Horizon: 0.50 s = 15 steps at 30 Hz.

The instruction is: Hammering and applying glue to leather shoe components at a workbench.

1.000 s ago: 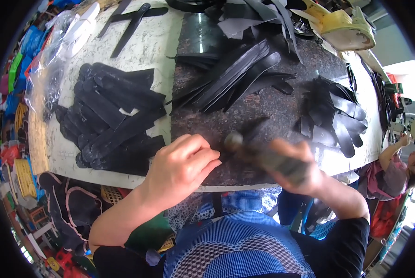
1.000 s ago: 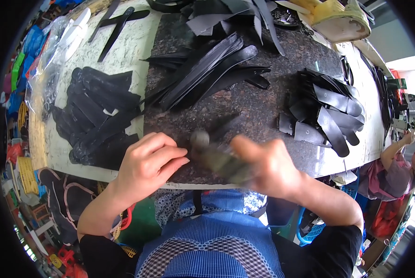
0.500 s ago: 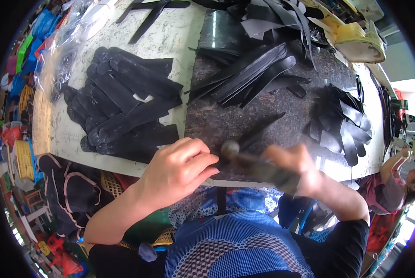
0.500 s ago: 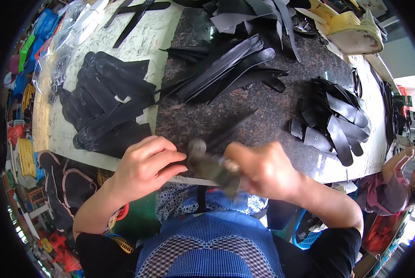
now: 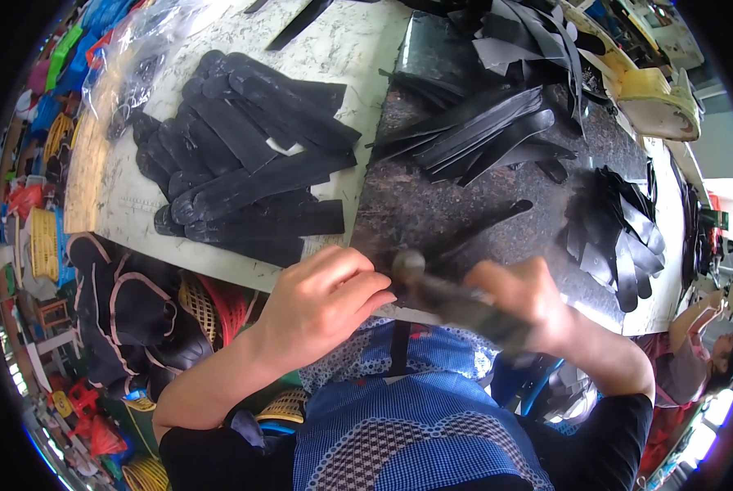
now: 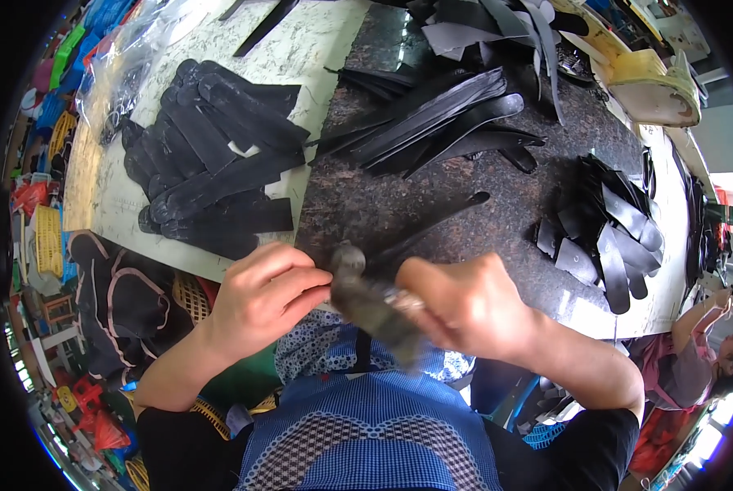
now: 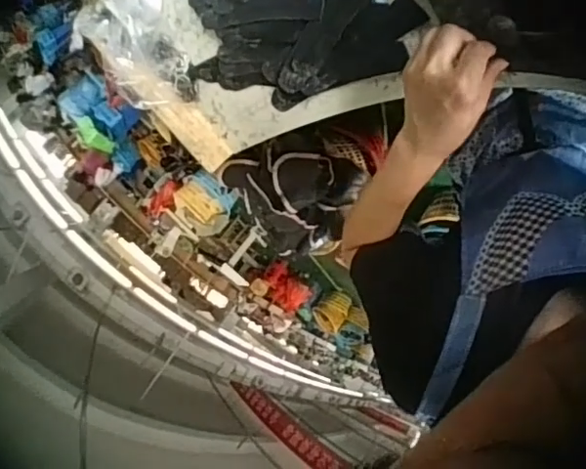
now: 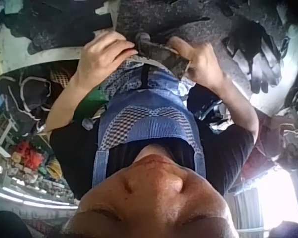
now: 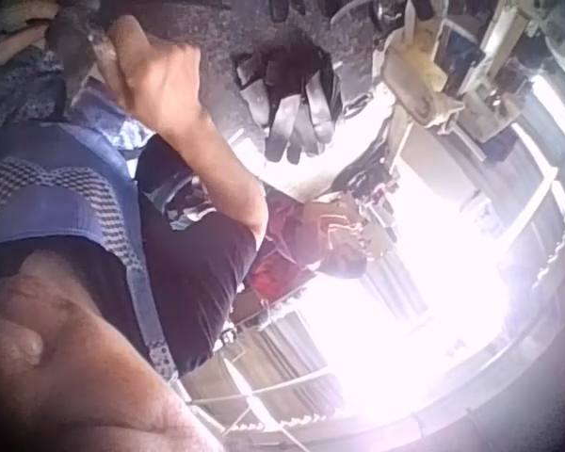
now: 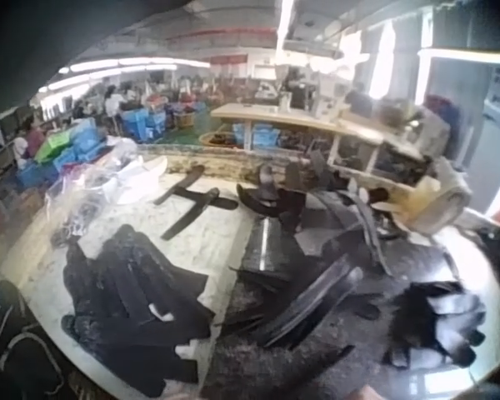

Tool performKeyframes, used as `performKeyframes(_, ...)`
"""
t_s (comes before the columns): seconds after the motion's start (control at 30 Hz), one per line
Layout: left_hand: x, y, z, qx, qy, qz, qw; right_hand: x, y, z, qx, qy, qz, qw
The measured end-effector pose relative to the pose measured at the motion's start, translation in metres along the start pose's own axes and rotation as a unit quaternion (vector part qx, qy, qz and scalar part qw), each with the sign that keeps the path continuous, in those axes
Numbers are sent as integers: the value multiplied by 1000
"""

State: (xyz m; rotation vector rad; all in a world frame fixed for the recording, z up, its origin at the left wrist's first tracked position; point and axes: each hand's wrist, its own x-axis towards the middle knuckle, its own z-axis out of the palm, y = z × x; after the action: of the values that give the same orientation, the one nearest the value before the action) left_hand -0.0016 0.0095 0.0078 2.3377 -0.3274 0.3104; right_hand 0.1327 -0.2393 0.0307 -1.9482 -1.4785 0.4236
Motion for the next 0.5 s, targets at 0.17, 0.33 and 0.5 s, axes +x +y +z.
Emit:
performKeyframes(0.17, -12, -2, 8, 31, 53, 22, 998, 7, 1, 6, 50, 41, 49, 997)
performKeyframes(0.33, -17, 2, 9, 76, 78, 47, 993, 20, -17, -4, -5, -22, 25, 999)
performKeyframes(0.5, -20, 2, 10, 95, 79, 41, 992, 25, -24, 0, -35, -17, -25, 999)
